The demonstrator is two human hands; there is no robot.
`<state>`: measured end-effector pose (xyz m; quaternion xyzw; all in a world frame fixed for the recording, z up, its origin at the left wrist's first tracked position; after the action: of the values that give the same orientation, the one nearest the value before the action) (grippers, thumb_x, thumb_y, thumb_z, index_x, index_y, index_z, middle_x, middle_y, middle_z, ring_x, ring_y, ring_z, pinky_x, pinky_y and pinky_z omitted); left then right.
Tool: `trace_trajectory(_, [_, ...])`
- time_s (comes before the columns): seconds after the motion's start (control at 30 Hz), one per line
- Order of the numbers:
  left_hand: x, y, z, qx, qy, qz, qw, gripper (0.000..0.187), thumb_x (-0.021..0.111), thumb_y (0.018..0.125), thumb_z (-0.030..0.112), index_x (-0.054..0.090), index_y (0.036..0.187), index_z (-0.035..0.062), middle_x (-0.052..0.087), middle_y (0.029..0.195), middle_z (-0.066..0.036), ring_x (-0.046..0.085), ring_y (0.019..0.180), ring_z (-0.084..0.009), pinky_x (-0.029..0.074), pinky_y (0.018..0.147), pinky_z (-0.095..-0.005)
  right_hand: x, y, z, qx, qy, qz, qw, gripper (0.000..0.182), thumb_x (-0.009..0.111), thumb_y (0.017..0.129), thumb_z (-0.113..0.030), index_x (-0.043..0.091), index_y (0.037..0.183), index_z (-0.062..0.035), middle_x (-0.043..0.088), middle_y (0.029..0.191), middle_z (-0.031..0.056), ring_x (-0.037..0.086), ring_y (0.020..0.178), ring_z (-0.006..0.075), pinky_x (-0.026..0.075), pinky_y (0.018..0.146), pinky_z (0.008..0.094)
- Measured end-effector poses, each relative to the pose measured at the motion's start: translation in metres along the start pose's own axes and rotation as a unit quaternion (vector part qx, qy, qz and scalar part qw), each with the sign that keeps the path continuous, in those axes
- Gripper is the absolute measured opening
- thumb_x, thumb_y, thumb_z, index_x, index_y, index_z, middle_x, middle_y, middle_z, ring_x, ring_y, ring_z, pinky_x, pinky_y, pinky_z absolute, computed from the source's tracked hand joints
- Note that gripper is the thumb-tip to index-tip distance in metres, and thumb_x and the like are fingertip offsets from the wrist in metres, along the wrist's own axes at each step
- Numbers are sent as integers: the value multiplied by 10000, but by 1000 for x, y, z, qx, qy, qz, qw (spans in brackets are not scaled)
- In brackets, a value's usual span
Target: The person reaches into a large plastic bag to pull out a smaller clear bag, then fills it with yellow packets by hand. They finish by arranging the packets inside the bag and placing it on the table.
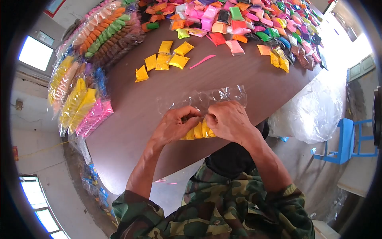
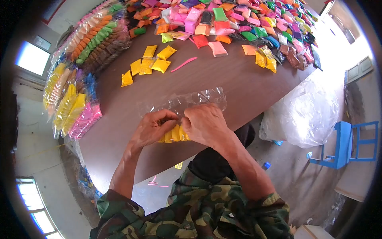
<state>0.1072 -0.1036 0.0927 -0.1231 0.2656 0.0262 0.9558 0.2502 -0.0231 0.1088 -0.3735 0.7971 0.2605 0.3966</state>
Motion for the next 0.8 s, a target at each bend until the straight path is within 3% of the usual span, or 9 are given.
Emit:
trace_trajectory(0.1, [2, 0, -1, 7, -7, -4, 1000, 172, 720, 1018, 153, 763, 1145, 46, 772, 1028, -47, 719, 955, -145, 586, 891, -313, -9, -6, -2, -17, 8, 63, 998, 163, 739, 902, -209, 708, 848, -58, 726, 890, 130, 703, 915, 331, 497, 940, 481])
trace_trajectory(0.2, [5, 2, -10, 19, -27, 3, 999, 154, 719, 1022, 142, 761, 1138, 50, 765, 1016, -42, 713, 952, -136, 584, 887, -301, -29, -20, -11, -78, -20, 196, 977, 175, 820, 856, -208, 703, 913, -90, 703, 1030, 88, 665, 1032, 281, 430, 1024, 474])
trace_trajectory(0.3, [6, 1, -8, 32, -26, -1, 999, 140, 717, 1026, 135, 756, 1132, 53, 756, 1001, -34, 705, 945, -122, 580, 874, -289, -25, -28, -10, -90, -31, 203, 974, 228, 868, 809, -202, 697, 928, -110, 678, 1105, 65, 639, 1079, 271, 417, 1030, 472])
trace_trajectory(0.5, [3, 0, -6, 15, -42, 2, 999, 167, 758, 1007, 175, 754, 1104, 39, 758, 942, -30, 684, 874, -105, 568, 815, -299, -25, -43, -38, -86, -97, 279, 951, 184, 828, 825, -151, 708, 959, -113, 653, 1081, 51, 640, 1101, 258, 415, 1006, 462])
trace_trajectory(0.7, [4, 0, -9, 49, -51, 13, 997, 174, 759, 1006, 187, 752, 1096, 38, 751, 935, -32, 680, 857, -106, 565, 799, -291, -18, -75, -43, -54, -52, 287, 955, 252, 807, 852, -154, 739, 1087, -95, 647, 1199, 54, 629, 1179, 254, 407, 1007, 465])
trace_trajectory(0.8, [5, 1, -16, 36, -59, 16, 998, 160, 747, 1012, 170, 752, 1096, 34, 751, 931, -33, 680, 853, -100, 566, 789, -289, -5, -74, -42, -32, -56, 239, 969, 411, 810, 874, -222, 722, 1252, -85, 617, 1317, 95, 585, 1319, 302, 350, 1153, 522])
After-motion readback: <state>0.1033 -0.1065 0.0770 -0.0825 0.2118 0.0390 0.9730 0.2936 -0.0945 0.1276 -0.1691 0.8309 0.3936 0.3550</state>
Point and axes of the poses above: each hand's wrist, its own y-axis towards the middle knuckle, its own x-axis out of the palm, z = x × y, the point moved 8 cm from there along y, towards the middle knuckle
